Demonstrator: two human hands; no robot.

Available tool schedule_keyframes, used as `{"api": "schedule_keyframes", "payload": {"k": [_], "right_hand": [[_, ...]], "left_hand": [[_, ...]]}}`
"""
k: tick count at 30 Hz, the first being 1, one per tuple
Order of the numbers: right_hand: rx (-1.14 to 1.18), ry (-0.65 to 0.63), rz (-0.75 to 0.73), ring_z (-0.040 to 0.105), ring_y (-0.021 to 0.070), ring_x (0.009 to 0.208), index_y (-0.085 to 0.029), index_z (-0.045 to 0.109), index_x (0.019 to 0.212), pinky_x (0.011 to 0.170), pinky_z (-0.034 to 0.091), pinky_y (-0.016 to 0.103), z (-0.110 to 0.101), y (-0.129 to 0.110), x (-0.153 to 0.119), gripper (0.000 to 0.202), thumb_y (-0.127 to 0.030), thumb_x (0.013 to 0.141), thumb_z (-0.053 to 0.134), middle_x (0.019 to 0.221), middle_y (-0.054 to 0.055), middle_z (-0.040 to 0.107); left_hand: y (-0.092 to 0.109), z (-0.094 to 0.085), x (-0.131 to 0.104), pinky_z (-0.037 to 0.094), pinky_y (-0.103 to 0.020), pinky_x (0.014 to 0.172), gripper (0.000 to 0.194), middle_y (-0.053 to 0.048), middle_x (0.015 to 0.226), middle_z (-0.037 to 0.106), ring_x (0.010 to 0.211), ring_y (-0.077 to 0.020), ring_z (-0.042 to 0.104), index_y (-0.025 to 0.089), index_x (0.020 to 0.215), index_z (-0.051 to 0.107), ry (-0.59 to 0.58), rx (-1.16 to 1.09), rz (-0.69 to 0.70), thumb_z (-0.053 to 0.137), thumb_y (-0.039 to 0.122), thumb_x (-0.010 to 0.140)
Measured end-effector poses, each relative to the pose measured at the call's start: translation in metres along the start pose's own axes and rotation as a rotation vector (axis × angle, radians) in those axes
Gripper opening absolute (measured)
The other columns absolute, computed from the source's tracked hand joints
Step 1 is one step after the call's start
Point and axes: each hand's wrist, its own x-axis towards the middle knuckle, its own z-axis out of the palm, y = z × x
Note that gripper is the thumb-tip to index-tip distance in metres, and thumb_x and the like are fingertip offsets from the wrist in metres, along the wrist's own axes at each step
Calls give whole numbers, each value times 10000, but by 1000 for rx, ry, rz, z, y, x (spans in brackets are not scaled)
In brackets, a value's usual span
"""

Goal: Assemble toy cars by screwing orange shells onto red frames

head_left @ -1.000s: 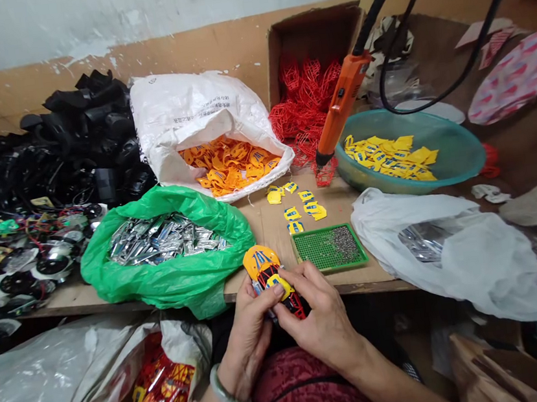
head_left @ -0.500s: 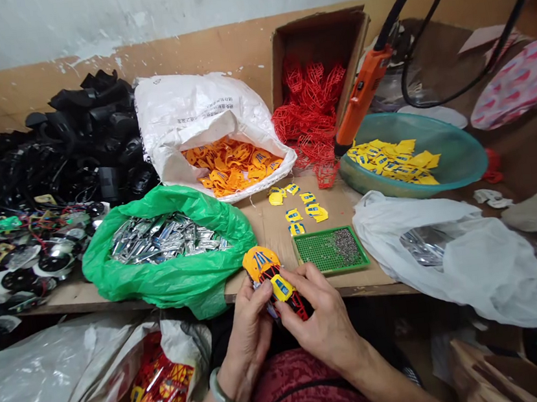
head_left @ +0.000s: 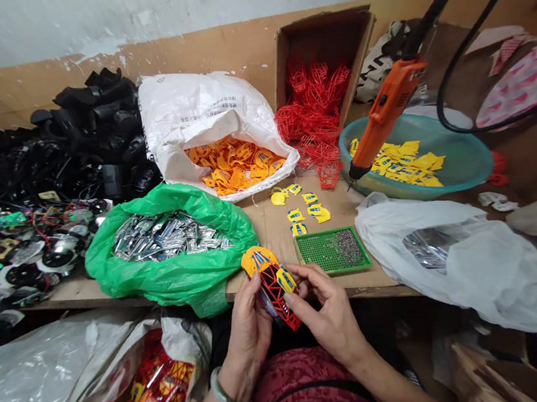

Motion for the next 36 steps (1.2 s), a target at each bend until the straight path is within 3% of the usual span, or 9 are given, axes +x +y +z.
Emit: {"api": "schedule_keyframes", "payload": {"k": [10,18,29,36], "right_hand": [[-215,28,-180,615,200,787,-171,690,1115,699,561,325,8,-1,-3,305,-146,813,654,946,82,644],[-261,21,-203,642,218,840,-180,677,1092,756,578,348,9,-3,-3,296,-122,802,663,928,76,630],[-344,-21,-174,652,226,842,-181,687,1028,745,571,340,10,-2,-4,290,-97,751,696,895,63,608],[-402,-1,-183,652,219,825,-191,689,1002,733,556,321,12,-4,-4,222,-139,787,684,878,55,606]], "left_hand": [[0,1,-1,560,-265,814,292,-35,928,805,866,-180,713,154,970,787,-15,27,71,848,316,735],[0,3,-3,555,-255,815,262,-44,941,803,858,-177,713,150,977,795,-60,39,76,820,308,770],[-3,2,-1,568,-254,790,323,-48,898,803,814,-169,714,144,948,784,7,-4,59,876,326,698],[-3,2,-5,544,-251,725,427,-30,834,755,721,-145,666,140,970,715,-47,103,53,923,265,620]]}}
